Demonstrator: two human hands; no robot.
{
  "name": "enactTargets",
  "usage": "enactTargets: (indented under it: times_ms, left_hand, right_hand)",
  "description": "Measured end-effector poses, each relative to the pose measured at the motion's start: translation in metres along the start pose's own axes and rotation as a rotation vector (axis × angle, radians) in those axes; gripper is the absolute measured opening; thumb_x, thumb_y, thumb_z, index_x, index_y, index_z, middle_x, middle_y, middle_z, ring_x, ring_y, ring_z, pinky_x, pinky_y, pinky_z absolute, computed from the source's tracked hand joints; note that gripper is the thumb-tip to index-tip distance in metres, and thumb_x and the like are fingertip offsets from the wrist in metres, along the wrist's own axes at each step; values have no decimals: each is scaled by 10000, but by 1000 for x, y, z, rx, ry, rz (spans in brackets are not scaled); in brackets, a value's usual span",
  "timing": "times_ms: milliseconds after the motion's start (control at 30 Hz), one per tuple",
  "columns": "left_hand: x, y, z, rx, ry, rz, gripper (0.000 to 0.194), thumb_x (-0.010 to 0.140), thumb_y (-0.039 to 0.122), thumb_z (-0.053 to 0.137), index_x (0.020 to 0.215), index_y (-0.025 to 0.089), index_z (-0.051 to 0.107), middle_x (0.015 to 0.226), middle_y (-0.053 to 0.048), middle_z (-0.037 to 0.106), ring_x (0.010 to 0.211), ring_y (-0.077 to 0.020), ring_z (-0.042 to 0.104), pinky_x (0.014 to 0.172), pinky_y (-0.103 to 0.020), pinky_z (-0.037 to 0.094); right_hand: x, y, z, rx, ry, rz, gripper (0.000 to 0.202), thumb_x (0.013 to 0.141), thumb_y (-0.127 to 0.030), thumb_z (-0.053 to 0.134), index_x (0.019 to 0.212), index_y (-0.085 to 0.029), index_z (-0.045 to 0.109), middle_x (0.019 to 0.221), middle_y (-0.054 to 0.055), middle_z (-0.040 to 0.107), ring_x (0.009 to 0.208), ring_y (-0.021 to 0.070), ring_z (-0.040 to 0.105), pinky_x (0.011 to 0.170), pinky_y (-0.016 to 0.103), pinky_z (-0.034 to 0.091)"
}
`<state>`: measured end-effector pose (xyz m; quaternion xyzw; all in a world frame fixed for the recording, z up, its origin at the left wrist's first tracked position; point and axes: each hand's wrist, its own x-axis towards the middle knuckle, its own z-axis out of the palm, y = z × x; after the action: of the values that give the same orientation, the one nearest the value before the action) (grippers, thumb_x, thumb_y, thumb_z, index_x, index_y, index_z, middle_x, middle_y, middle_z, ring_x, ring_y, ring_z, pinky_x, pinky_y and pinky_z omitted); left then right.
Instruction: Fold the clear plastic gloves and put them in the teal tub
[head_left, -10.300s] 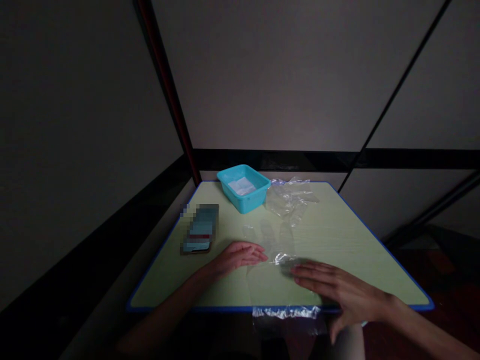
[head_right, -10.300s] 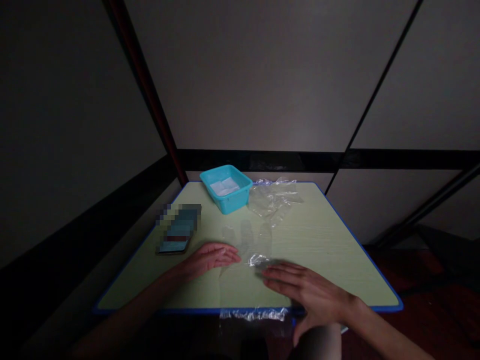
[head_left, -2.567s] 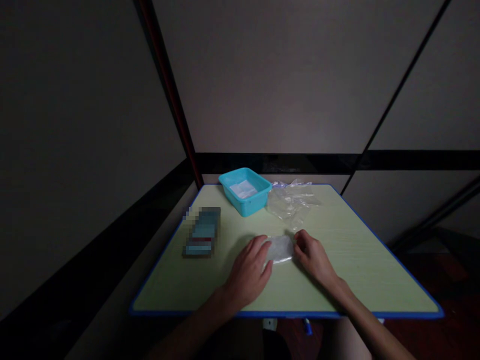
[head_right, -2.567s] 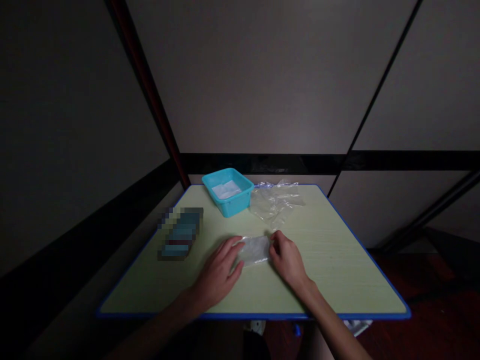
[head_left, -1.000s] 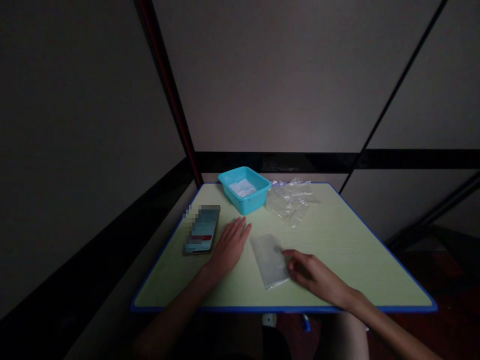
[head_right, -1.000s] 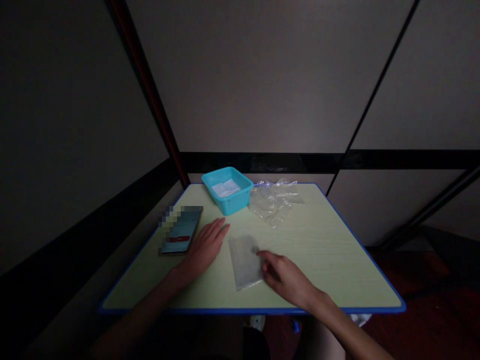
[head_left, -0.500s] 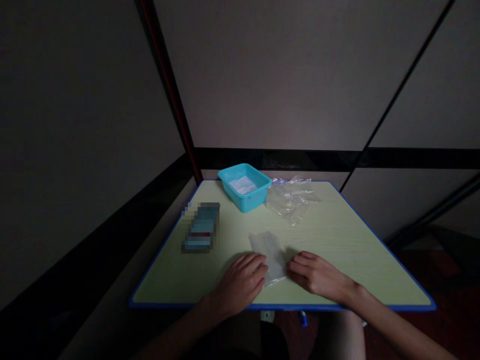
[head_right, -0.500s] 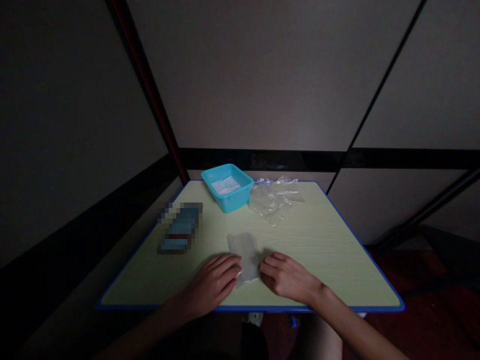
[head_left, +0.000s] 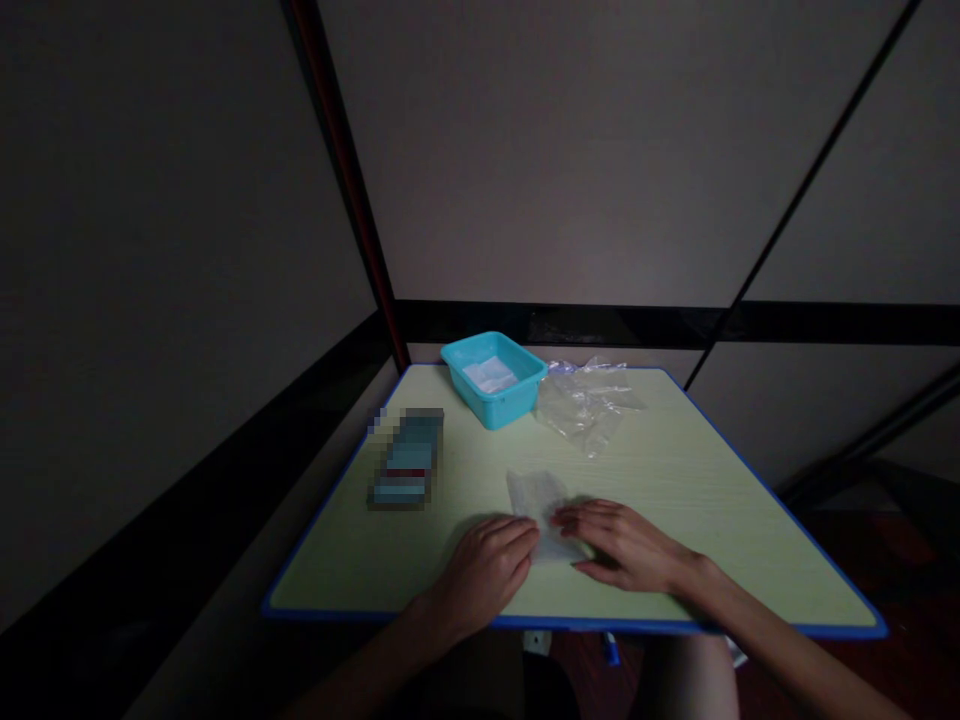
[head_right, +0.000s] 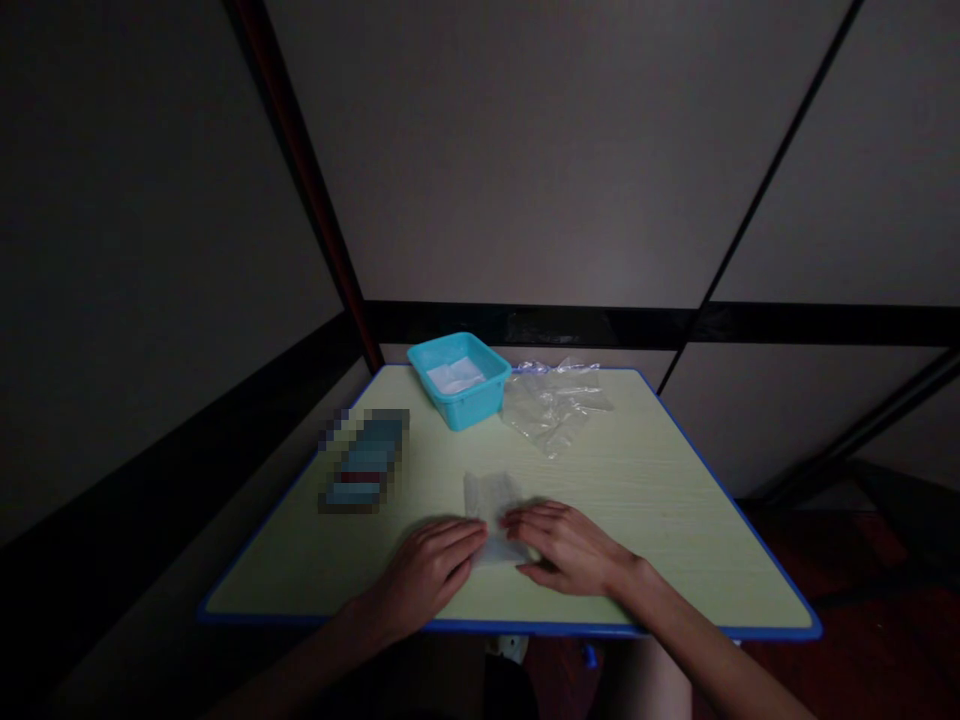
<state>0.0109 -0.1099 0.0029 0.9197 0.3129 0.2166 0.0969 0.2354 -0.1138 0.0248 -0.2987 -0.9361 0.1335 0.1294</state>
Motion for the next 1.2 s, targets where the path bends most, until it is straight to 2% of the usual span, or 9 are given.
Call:
enactTargets:
  times_ms: [200,367,567,767,867,933,1000,1067,1200]
  left_hand:
    - [6,-1,-2,-229,35,-170,235,794,138,405,869,168,625,888,-43,651,801,-153,591,743,-250,445]
    - [20,-15,1,-503,49,-417,232,756,209,447,604,117,595,575,-11,581,567,-126,538,534,-205,408]
    - [35,-32,10,-881,130,-755,156,603,140,548,752,106,578,691,-9,574,532,-101,545,405,-165,425]
    - [41,-33,7,-877,153,-818,263,581,74,524,839,123,507,637,41,500,462,-76,543,325,-123,397]
    - [43,-32,5,-896,158,-847,382,585,40,494,946,148,429,606,79,457,436,-68,540,309,-109,383]
    - [44,-32,4,-916,157,-863,440,588,29,490,994,158,377,606,91,441,426,-58,530,308,-105,380]
    - [44,-32,4,-928,150,-865,459,598,31,495,1013,161,349,622,89,440,429,-52,523,310,-104,380]
    - [44,-32,4,-932,145,-868,457,607,32,495,1015,165,340,633,87,441,433,-46,516,317,-104,381]
    - [44,-32,2,-927,122,-874,461,616,32,490,1021,172,321,636,85,455,455,-56,526,331,-112,384]
  right_hand:
    - [9,10,8,121,109,166,200,853,-244,383,909,-174,561,819,51,612,792,169,547,722,293,402]
    - [26,24,16,427,248,388,215,834,-311,402,715,-164,505,571,-20,480,516,106,440,465,208,311]
    - [45,39,29,639,340,502,128,755,-293,452,728,-172,420,526,-60,399,453,83,395,398,183,266]
    - [52,40,24,649,375,549,225,719,-265,486,898,-179,379,476,-93,412,401,91,413,375,183,299]
    - [48,32,14,541,472,551,206,783,-287,435,952,-174,399,586,-33,514,497,119,492,447,222,385]
    - [43,23,8,346,510,486,205,829,-289,385,982,-166,445,793,48,587,697,154,557,613,277,451]
    - [38,15,6,126,419,352,292,850,-313,372,1074,-149,463,1061,113,556,972,194,513,828,337,411]
    - [36,9,8,-32,247,229,449,849,-380,380,1217,-124,383,1272,142,412,1177,226,351,968,390,289]
    - [34,9,22,-189,21,183,680,838,-520,305,1330,-64,194,1378,181,197,1273,246,142,1019,464,153]
